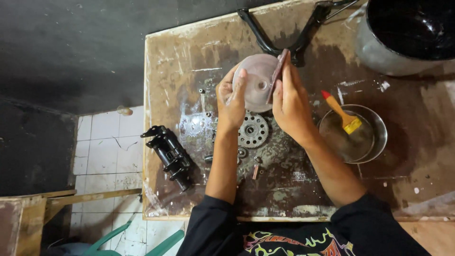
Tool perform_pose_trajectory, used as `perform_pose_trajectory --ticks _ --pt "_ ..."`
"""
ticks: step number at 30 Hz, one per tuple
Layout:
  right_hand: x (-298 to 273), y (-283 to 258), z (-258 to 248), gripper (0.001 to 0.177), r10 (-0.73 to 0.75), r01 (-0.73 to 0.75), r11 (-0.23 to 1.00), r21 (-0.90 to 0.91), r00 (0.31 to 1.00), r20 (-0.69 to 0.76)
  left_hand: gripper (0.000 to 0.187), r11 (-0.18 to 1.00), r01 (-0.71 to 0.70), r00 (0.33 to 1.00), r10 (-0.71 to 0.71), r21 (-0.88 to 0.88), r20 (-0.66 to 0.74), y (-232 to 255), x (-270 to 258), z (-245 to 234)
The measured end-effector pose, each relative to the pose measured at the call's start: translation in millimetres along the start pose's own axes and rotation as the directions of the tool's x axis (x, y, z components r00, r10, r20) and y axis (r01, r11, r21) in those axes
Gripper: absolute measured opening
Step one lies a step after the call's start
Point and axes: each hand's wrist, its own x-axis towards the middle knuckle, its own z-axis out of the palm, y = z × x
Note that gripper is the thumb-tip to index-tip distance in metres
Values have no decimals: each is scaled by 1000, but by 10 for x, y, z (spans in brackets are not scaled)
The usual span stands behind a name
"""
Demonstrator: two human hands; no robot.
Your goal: The person cleans various disassembled mechanical parts on a wooden table using a brush and a liquid from a metal bowl. They scrub a cylindrical component, a gear, and a circular disc, then wipe the disc with their hands.
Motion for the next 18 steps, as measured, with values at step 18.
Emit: perform_pose_trajectory --ticks 18 --pt "12 -39 -315 35 155 -190 968 161 966 208 30 990 -90 988 75 -107 -138 -155 -10 -103"
